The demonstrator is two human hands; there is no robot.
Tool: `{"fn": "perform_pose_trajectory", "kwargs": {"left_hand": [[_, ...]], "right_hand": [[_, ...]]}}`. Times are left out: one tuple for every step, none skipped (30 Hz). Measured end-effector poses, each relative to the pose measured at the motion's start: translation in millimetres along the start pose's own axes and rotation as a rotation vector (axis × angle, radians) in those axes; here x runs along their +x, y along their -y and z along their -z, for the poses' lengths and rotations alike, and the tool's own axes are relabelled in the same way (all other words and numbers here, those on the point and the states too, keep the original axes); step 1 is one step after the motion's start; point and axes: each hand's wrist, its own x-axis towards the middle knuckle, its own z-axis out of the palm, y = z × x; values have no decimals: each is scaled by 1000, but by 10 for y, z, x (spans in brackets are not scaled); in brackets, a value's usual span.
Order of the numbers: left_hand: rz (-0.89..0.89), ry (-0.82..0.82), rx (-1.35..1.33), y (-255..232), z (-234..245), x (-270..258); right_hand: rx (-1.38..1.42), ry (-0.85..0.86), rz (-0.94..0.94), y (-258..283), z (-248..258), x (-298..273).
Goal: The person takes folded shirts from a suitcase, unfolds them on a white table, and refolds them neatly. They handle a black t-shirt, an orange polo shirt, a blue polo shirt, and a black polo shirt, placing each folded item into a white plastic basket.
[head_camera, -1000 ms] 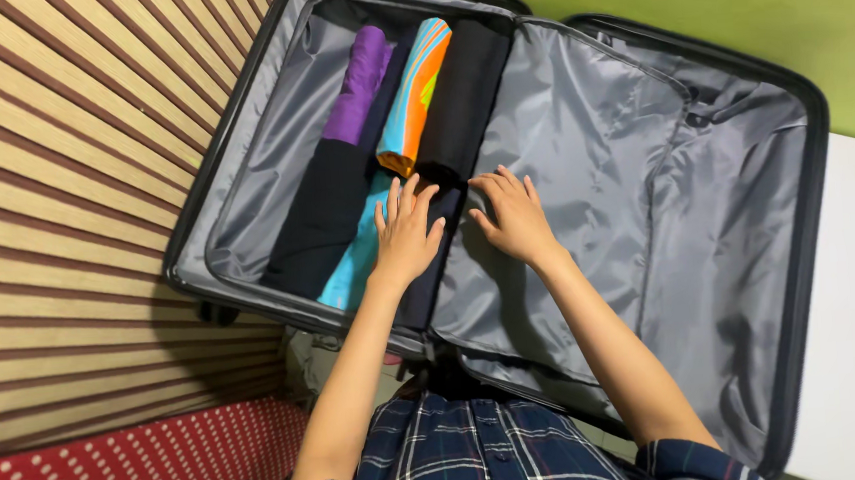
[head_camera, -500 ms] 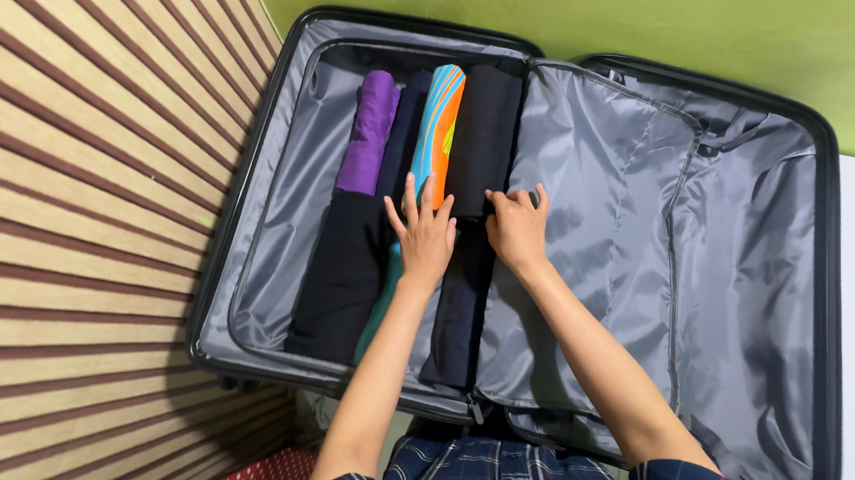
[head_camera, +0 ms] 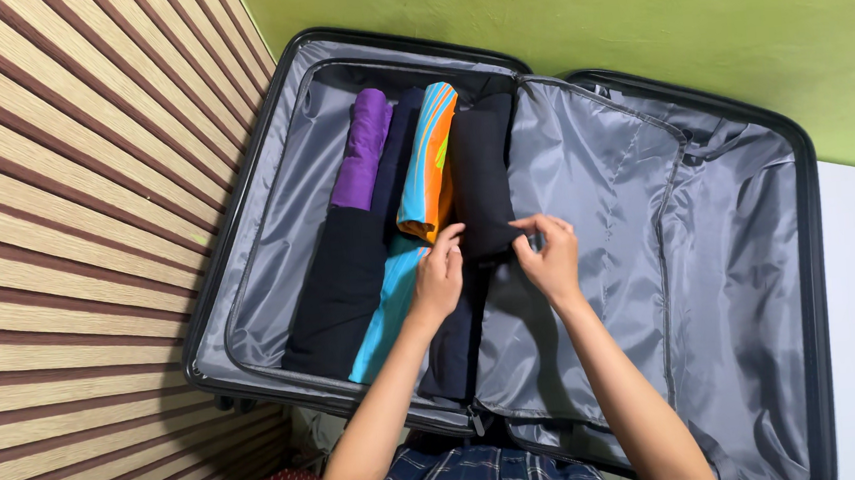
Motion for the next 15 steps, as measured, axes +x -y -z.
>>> {"fn": "perform_pose_trajectory", "kwargs": {"left_hand": [[173,47,-67,-15,-12,-3],[345,95,-136,-42,-27,9],[515,145,-204,-76,-45,15],[543,173,-274,-109,-70,27],[571,201,-344,-139,-100,47],[599,232,-412,-164,-113,42],[565,238,-441,-193,-110,8],[530,246,-469,-228,-106,-30],[494,254,-498,-268,-106,-68],[516,237,-524,-309,-111,-110],[538,219,-550,-347,-117,-153],[559,202,-576,-377,-126,-182],[525,196,-615,-399,-132,-206],[495,187,-653,-412,-129,-251],[464,178,-691,-427,-134,-297]], "right_hand": [[7,-6,2,28,37,-72],[13,-11,7,66,83,-141],[19,-16,11,110,131,-201],[32,11,-12,158,176,-254],[44,38,-35,206,224,-304],[57,63,-60,256,266,-358],[69,90,-69,303,303,-405],[80,115,-77,345,335,-442],[91,139,-85,378,369,-473],[123,140,-49,404,405,-512],[154,141,-12,422,439,-549],[185,142,27,430,465,-569],[198,165,31,426,491,-580],[214,192,34,416,520,-606],[230,219,37,401,560,-642]]}}
